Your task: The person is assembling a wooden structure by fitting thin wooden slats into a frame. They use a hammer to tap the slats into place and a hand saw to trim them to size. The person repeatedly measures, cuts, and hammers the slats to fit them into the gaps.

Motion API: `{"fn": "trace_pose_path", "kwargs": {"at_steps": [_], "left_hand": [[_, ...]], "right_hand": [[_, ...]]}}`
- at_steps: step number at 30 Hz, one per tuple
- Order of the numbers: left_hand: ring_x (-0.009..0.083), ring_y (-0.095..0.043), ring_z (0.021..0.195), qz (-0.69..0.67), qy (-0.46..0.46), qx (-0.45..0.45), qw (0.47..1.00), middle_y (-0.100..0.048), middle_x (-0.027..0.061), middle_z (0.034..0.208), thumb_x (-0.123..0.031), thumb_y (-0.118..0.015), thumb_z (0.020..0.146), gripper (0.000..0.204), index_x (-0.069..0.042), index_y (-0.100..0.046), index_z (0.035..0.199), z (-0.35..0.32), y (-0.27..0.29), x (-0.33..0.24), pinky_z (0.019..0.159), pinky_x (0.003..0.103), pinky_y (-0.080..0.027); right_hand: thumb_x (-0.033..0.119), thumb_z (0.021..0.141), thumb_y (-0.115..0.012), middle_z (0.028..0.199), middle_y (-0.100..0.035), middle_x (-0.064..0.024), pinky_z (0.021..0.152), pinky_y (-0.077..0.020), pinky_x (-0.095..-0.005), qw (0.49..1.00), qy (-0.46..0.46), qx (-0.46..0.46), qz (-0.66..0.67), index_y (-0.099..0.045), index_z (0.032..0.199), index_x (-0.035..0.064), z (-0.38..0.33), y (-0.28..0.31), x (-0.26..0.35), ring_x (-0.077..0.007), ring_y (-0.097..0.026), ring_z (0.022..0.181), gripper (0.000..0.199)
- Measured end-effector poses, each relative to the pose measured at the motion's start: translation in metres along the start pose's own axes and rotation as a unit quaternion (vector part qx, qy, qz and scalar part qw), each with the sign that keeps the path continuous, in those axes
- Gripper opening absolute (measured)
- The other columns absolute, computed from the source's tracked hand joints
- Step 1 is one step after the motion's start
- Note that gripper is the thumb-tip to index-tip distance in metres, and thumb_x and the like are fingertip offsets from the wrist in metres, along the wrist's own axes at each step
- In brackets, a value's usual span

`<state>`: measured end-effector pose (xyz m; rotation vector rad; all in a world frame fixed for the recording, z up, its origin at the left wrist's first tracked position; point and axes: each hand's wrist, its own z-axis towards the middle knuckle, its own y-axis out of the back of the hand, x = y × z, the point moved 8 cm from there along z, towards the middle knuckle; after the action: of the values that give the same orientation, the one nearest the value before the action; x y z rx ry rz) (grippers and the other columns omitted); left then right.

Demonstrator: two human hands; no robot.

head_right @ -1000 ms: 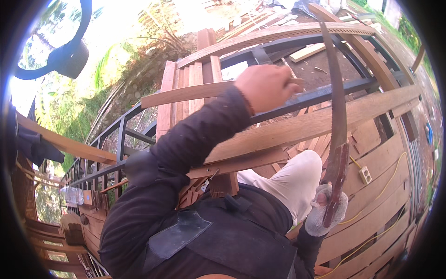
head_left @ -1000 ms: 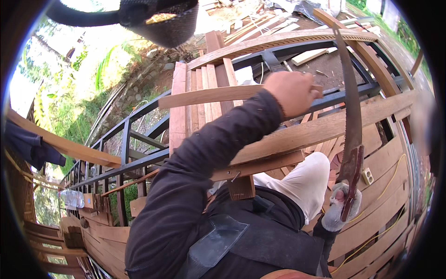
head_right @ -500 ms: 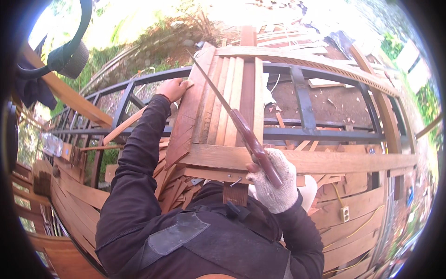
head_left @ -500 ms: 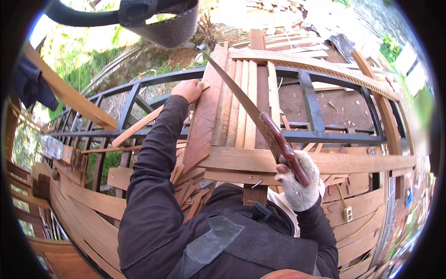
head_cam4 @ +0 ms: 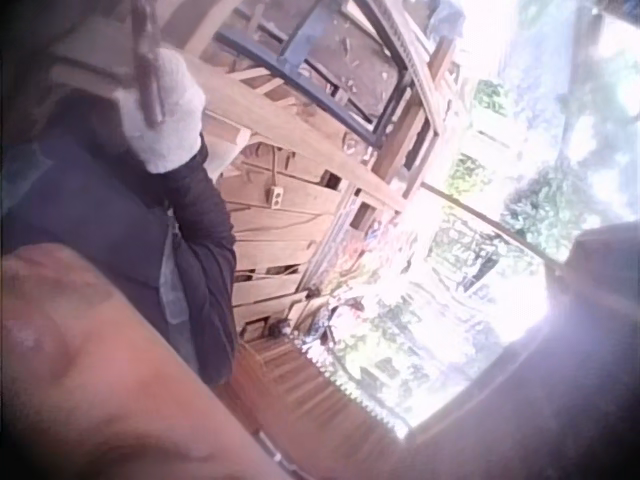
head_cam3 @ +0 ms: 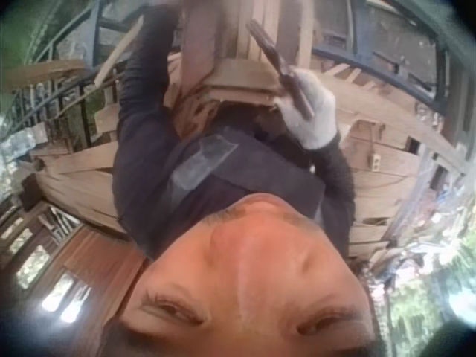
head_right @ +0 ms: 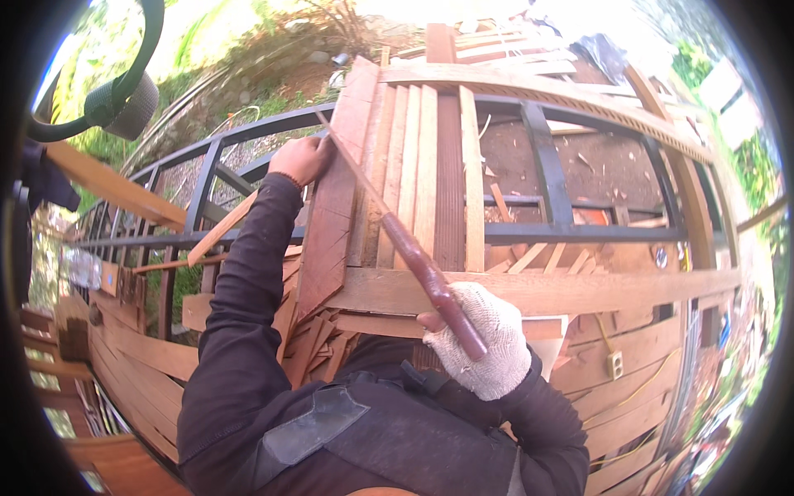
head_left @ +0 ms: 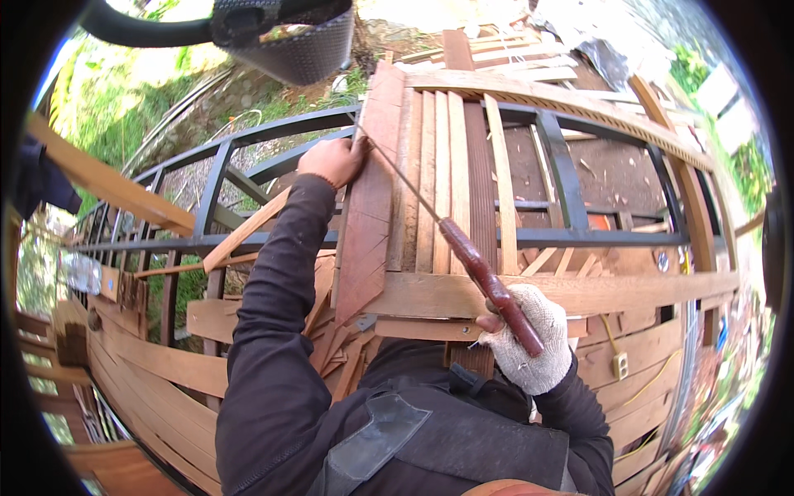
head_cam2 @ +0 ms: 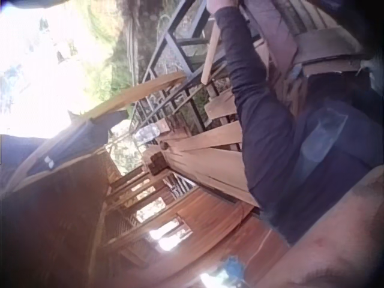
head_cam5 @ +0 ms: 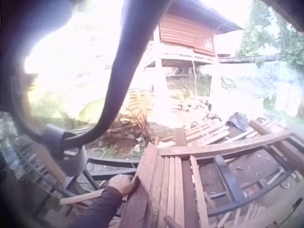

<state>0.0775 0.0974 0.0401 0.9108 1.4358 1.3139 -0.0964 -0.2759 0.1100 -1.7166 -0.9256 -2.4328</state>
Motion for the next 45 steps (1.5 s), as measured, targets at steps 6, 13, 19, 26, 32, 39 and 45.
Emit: {"fn": "trace_pose_path", "kwargs": {"at_steps": [6, 13, 19, 26, 32, 39, 45], "left_hand": [[0.0462, -0.070, 0.104, 0.002, -0.042, -0.020, 0.999, -0.074, 0.0279, 0.106, -0.056, -0.036, 0.108, 0.066, -0.005, -0.078, 0.106, 0.004, -0.003, 0.000, 0.094, 0.055, -0.054], [0.0485, -0.069, 0.102, -0.010, -0.038, -0.016, 0.999, -0.073, 0.0270, 0.105, -0.052, -0.040, 0.106, 0.055, -0.010, -0.076, 0.108, 0.007, -0.009, 0.010, 0.090, 0.056, -0.054], [0.0492, -0.068, 0.102, -0.003, -0.043, -0.009, 0.999, -0.073, 0.0279, 0.104, -0.053, -0.043, 0.105, 0.055, -0.010, -0.077, 0.109, 0.014, -0.013, 0.018, 0.089, 0.056, -0.054], [0.0497, -0.068, 0.102, -0.020, -0.051, -0.002, 0.998, -0.072, 0.0293, 0.102, -0.054, -0.045, 0.105, 0.057, -0.007, -0.076, 0.109, 0.013, -0.011, 0.015, 0.089, 0.055, -0.054], [0.0509, -0.068, 0.099, -0.008, -0.099, -0.013, 0.995, -0.071, 0.0305, 0.100, -0.051, -0.044, 0.105, 0.056, -0.004, -0.075, 0.108, 0.010, -0.010, 0.007, 0.087, 0.056, -0.054], [0.0498, -0.069, 0.100, -0.022, -0.107, -0.010, 0.994, -0.072, 0.0303, 0.100, -0.050, -0.045, 0.104, 0.057, -0.002, -0.075, 0.109, 0.013, -0.012, 0.012, 0.087, 0.054, -0.055], [0.0490, -0.070, 0.101, -0.016, -0.089, -0.011, 0.996, -0.073, 0.0294, 0.101, -0.052, -0.046, 0.103, 0.058, -0.002, -0.076, 0.111, 0.012, -0.013, 0.015, 0.088, 0.053, -0.055]], "right_hand": [[0.017, 0.087, -0.082, 0.085, -0.065, -0.0126, 0.070, -0.0543, -0.0458, 0.998, -0.003, 0.064, 0.012, -0.068, 0.102, 0.0067, -0.003, 0.001, 0.002, -0.0389, -0.068, 0.080, 0.022], [0.016, 0.093, -0.076, 0.082, -0.063, -0.0113, 0.064, -0.0530, -0.0433, 0.997, 0.033, 0.052, 0.046, -0.068, 0.100, 0.0088, 0.005, 0.002, -0.005, -0.0352, -0.067, 0.074, 0.012], [0.015, 0.092, -0.076, 0.085, -0.064, -0.0112, 0.065, -0.0538, -0.0428, 0.994, 0.051, 0.060, 0.079, -0.067, 0.106, 0.0085, 0.015, -0.001, -0.007, -0.0360, -0.067, 0.075, 0.018], [0.016, 0.089, -0.079, 0.082, -0.065, -0.0115, 0.067, -0.0554, -0.0426, 0.992, 0.021, 0.053, 0.108, -0.068, 0.103, 0.0083, 0.024, 0.002, -0.010, -0.0363, -0.069, 0.075, 0.020], [0.020, 0.085, -0.085, 0.089, -0.072, -0.0127, 0.072, -0.0582, -0.0417, 0.993, -0.023, 0.063, 0.100, -0.071, 0.107, 0.0076, 0.034, -0.003, -0.018, -0.0359, -0.072, 0.078, 0.029], [0.021, 0.083, -0.084, 0.097, -0.073, -0.0156, 0.078, -0.0603, -0.0415, 0.996, 0.020, 0.058, 0.063, -0.067, 0.117, 0.0045, 0.029, -0.007, -0.017, -0.0377, -0.074, 0.085, 0.041], [0.020, 0.083, -0.084, 0.095, -0.073, -0.0147, 0.078, -0.0595, -0.0452, 0.995, 0.044, 0.058, 0.074, -0.070, 0.113, 0.0060, 0.028, -0.005, -0.013, -0.0385, -0.073, 0.085, 0.036]]}}
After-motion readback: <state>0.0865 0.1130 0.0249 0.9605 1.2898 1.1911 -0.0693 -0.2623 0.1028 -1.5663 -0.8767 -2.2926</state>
